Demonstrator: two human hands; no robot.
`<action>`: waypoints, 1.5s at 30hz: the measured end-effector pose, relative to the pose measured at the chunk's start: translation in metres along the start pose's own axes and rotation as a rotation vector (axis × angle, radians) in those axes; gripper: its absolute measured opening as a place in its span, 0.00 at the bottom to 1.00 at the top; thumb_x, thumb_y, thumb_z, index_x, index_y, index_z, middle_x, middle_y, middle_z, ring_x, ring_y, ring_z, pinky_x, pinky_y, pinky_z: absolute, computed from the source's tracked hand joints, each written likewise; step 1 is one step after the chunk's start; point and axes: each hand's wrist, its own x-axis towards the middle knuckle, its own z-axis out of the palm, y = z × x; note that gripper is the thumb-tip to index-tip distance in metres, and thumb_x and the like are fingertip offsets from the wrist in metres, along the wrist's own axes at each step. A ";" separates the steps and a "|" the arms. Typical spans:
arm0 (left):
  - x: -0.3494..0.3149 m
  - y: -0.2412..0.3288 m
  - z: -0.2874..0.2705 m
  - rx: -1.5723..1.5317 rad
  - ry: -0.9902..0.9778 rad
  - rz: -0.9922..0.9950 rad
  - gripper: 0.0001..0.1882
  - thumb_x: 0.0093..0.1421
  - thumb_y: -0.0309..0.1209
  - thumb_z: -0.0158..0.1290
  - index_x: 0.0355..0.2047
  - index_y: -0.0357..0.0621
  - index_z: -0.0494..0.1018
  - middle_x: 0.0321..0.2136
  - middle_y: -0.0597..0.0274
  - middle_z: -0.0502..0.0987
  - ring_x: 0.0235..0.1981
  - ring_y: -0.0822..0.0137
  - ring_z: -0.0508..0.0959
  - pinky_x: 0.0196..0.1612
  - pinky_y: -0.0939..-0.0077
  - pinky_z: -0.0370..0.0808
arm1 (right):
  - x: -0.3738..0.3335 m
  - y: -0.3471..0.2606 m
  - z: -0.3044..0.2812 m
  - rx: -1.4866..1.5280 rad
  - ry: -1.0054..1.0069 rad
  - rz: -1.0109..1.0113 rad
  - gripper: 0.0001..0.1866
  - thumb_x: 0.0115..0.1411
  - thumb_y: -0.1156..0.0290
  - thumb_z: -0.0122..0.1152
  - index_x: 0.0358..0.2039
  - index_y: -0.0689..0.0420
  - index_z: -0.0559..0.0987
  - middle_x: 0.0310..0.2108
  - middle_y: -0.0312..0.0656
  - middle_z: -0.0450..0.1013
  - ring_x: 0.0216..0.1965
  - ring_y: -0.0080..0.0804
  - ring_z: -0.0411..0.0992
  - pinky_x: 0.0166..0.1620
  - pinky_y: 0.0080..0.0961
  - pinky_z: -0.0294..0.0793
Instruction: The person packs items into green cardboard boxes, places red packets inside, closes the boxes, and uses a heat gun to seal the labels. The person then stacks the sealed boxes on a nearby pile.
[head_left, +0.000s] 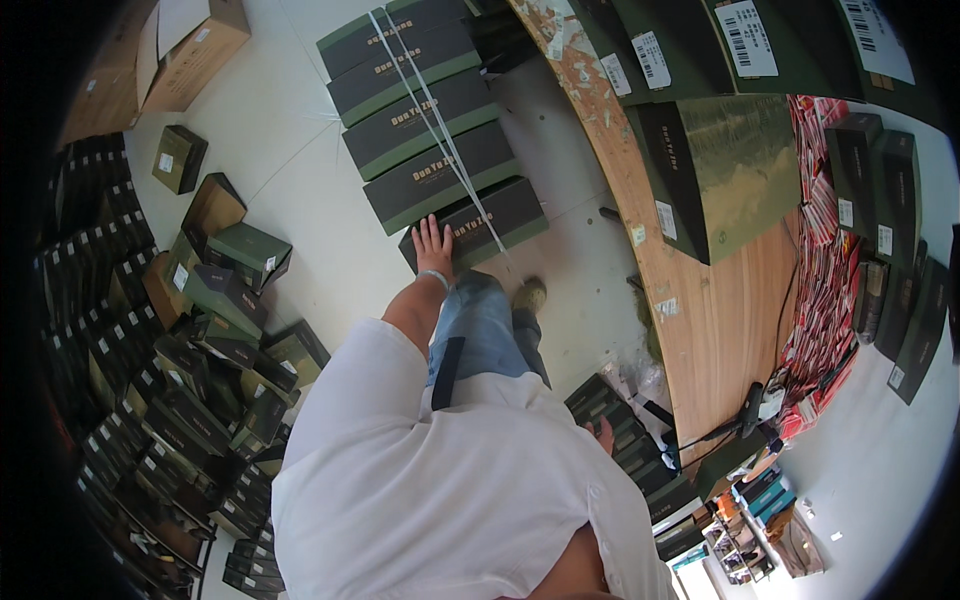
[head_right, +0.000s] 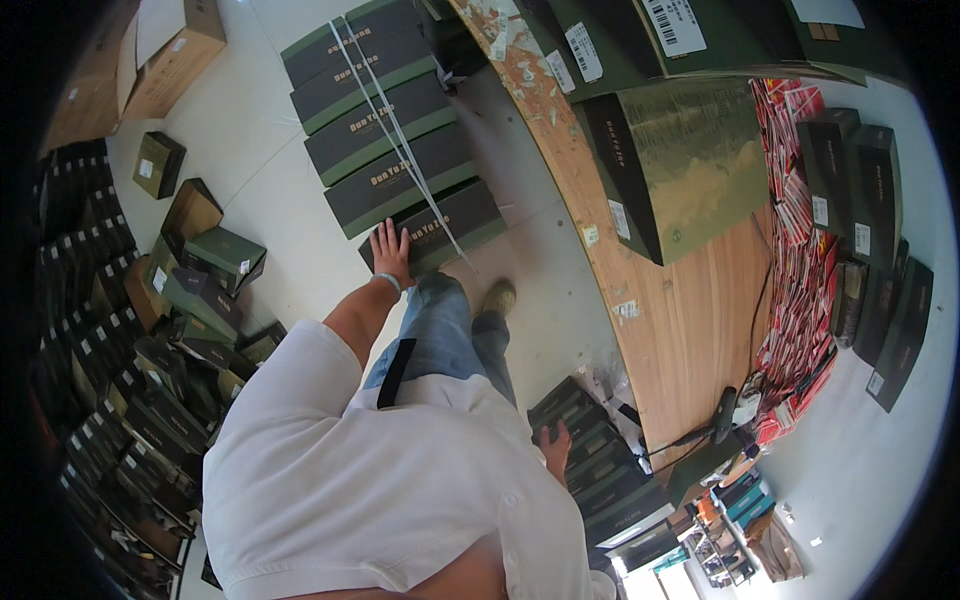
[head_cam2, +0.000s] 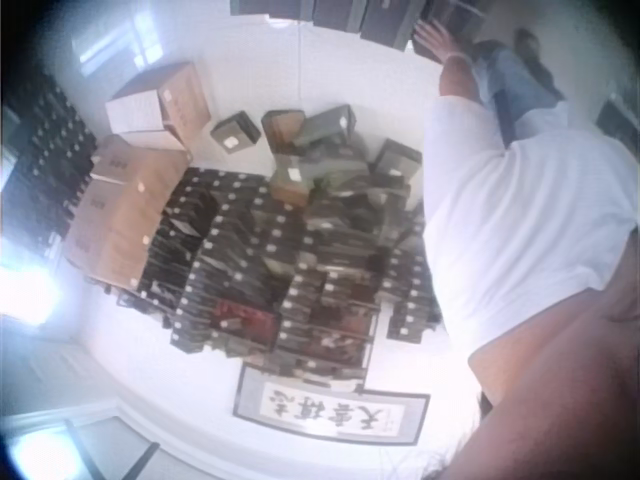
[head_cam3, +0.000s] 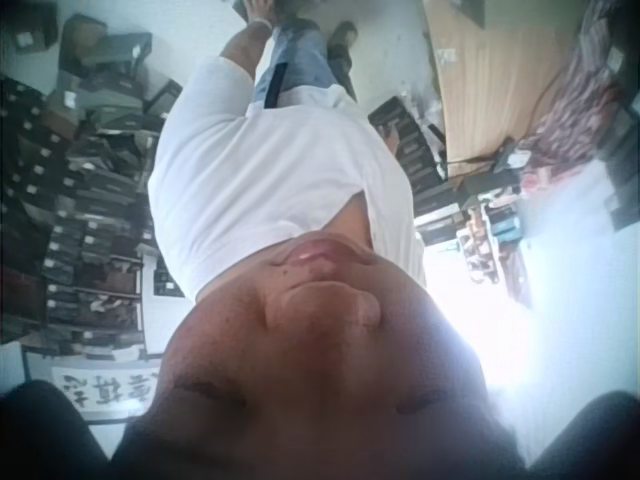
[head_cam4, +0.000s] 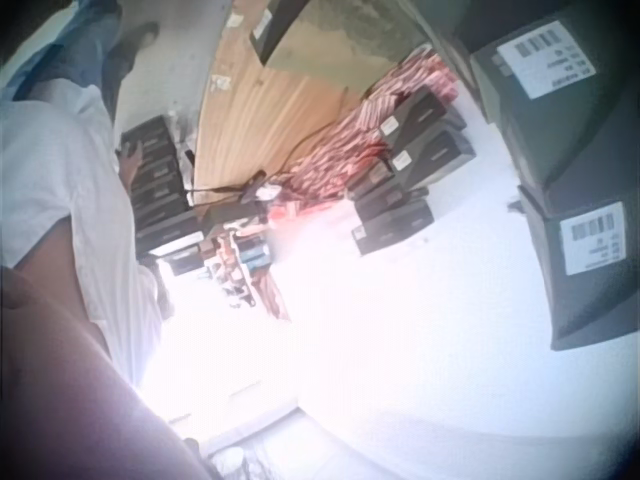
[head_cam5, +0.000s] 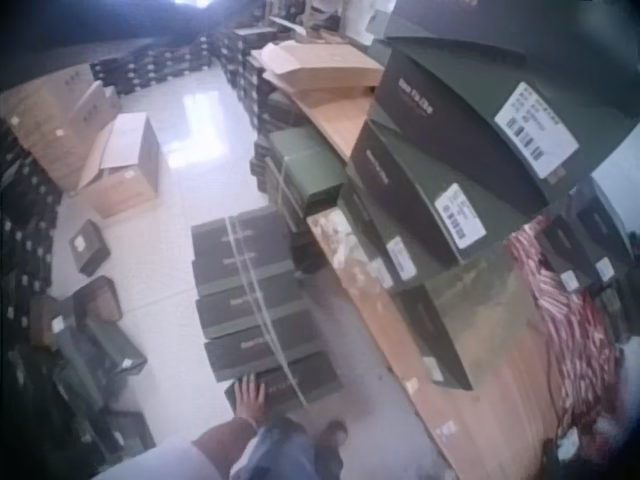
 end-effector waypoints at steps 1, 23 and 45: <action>-0.004 0.002 -0.010 0.015 -0.073 0.013 0.64 0.42 0.61 0.62 0.71 0.48 0.41 0.69 0.35 0.32 0.70 0.36 0.35 0.67 0.36 0.32 | -0.002 -0.002 0.000 0.008 0.012 0.007 0.32 0.56 0.58 0.65 0.56 0.64 0.69 0.51 0.60 0.70 0.55 0.60 0.64 0.58 0.46 0.63; -0.046 0.002 -0.085 -0.241 0.100 0.088 0.68 0.32 0.54 0.69 0.70 0.71 0.37 0.63 0.23 0.48 0.65 0.28 0.49 0.63 0.29 0.43 | -0.014 -0.019 -0.010 0.051 -0.023 -0.032 0.34 0.58 0.56 0.61 0.59 0.63 0.66 0.55 0.62 0.65 0.58 0.59 0.61 0.60 0.45 0.61; -0.292 0.270 -0.114 0.437 0.273 0.921 0.59 0.31 0.53 0.70 0.67 0.70 0.55 0.63 0.26 0.50 0.65 0.30 0.49 0.64 0.36 0.43 | 0.053 0.265 -0.004 0.349 0.068 -0.053 0.34 0.57 0.55 0.60 0.57 0.66 0.67 0.54 0.66 0.66 0.57 0.63 0.62 0.60 0.48 0.63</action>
